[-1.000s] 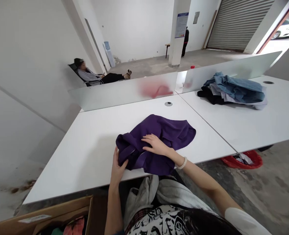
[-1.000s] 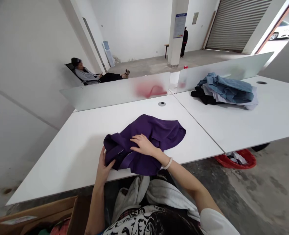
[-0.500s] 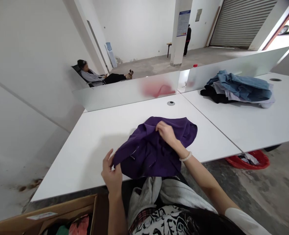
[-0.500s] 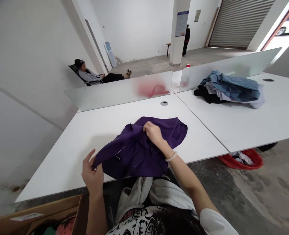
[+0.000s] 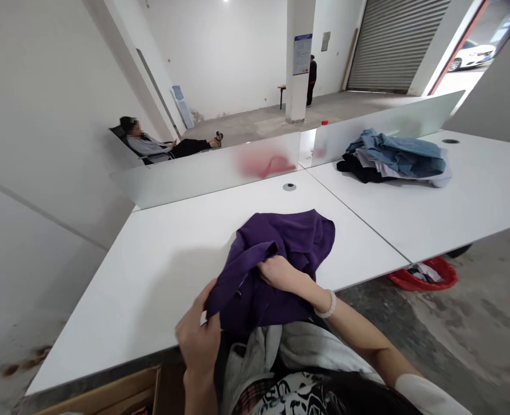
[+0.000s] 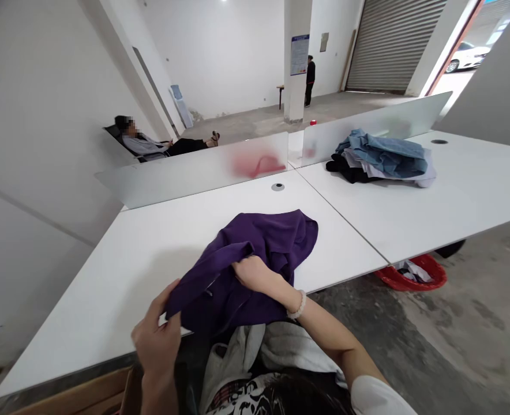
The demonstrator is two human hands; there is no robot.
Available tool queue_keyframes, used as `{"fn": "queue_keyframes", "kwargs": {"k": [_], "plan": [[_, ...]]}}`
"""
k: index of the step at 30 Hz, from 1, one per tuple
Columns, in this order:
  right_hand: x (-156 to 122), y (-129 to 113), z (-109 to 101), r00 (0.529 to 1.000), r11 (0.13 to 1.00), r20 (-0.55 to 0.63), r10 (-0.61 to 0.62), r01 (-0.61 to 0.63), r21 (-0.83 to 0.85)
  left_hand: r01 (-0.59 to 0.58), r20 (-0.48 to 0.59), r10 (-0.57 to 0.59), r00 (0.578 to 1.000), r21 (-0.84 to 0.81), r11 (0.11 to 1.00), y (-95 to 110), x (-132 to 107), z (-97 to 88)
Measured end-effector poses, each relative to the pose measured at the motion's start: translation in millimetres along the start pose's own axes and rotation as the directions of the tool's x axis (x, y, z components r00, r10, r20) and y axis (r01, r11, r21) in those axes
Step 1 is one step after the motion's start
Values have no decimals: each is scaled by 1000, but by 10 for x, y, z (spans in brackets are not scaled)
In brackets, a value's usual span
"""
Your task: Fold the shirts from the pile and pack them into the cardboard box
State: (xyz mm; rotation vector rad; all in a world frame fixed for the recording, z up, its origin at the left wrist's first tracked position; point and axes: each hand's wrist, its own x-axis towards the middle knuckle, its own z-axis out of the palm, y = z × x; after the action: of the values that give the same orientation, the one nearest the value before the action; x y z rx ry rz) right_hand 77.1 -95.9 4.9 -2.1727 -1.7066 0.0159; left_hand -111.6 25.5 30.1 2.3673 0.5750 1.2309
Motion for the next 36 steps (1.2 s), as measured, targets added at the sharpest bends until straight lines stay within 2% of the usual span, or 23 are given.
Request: {"fn": "queue_keyframes", "kwargs": {"k": [2, 4, 5, 6, 7, 8, 10, 11, 13, 16, 20, 22, 24, 25, 26, 27, 28, 29, 30, 31, 32, 33, 36], "plan": [[0, 111, -5, 975, 992, -196, 109, -119, -43, 155, -93, -154, 984, -2, 988, -64, -22, -164], [-27, 171, -98, 892, 979, -414, 183, -203, -3, 323, -144, -343, 928, -146, 935, -133, -28, -294], [-48, 171, -162, 851, 974, -480, 214, -224, 37, 392, -128, -431, 893, -248, 886, -157, -25, -336], [-70, 150, -226, 835, 972, -499, 231, -214, 92, 452, -82, -504, 860, -338, 826, -169, -17, -361], [-93, 109, -281, 853, 972, -471, 227, -170, 160, 503, -22, -556, 831, -399, 767, -168, -7, -369], [-112, 51, -321, 894, 966, -406, 191, -96, 241, 548, 45, -588, 808, -426, 720, -155, 4, -362], [-133, -97, -338, 967, 907, -251, 40, 70, 415, 610, 168, -603, 780, -418, 673, -95, 23, -324], [-130, -176, -314, 979, 868, -197, -44, 135, 478, 626, 214, -597, 774, -406, 666, -52, 28, -300], [-93, -311, -219, 976, 828, -154, -154, 213, 520, 638, 270, -581, 768, -395, 661, 40, 28, -262], [-1, -404, -65, 969, 839, -166, -186, 244, 487, 636, 304, -559, 771, -395, 663, 130, 14, -250], [57, -369, 5, 961, 804, -122, -249, 276, 527, 638, 336, -543, 770, -408, 653, 77, -28, -264], [60, -351, 36, 959, 808, -88, -271, 276, 521, 622, 378, -496, 782, -422, 660, 41, -92, -245], [70, -354, 115, 964, 847, -38, -262, 249, 469, 497, 386, -351, 853, -396, 772, 60, -197, -196], [78, -363, 173, 971, 873, -9, -239, 219, 435, 370, 353, -244, 903, -353, 859, 93, -261, -161], [88, -374, 237, 980, 897, 14, -198, 175, 405, 193, 290, -105, 951, -294, 936, 137, -326, -124], [97, -384, 300, 990, 916, 28, -140, 118, 383, -20, 228, 75, 971, -232, 972, 184, -389, -85], [103, -391, 356, 997, 928, 35, -74, 56, 370, -241, 197, 276, 941, -187, 953, 228, -445, -45], [107, -393, 399, 999, 932, 37, -9, -5, 364, -426, 212, 455, 865, -171, 889, 261, -492, -2], [106, -388, 428, 998, 930, 38, 50, -60, 363, -552, 263, 580, 771, -180, 815, 277, -528, 44], [102, -374, 443, 994, 924, 36, 101, -107, 366, -619, 337, 645, 686, -195, 761, 272, -556, 97], [96, -352, 446, 990, 916, 30, 141, -142, 374, -642, 419, 653, 630, -191, 742, 245, -580, 156], [89, -323, 442, 985, 907, 19, 171, -165, 386, -642, 487, 623, 612, -155, 751, 199, -601, 224], [65, -202, 421, 975, 886, -25, 221, -190, 424, -635, 545, 528, 652, 12, 772, -13, -659, 441]]}}
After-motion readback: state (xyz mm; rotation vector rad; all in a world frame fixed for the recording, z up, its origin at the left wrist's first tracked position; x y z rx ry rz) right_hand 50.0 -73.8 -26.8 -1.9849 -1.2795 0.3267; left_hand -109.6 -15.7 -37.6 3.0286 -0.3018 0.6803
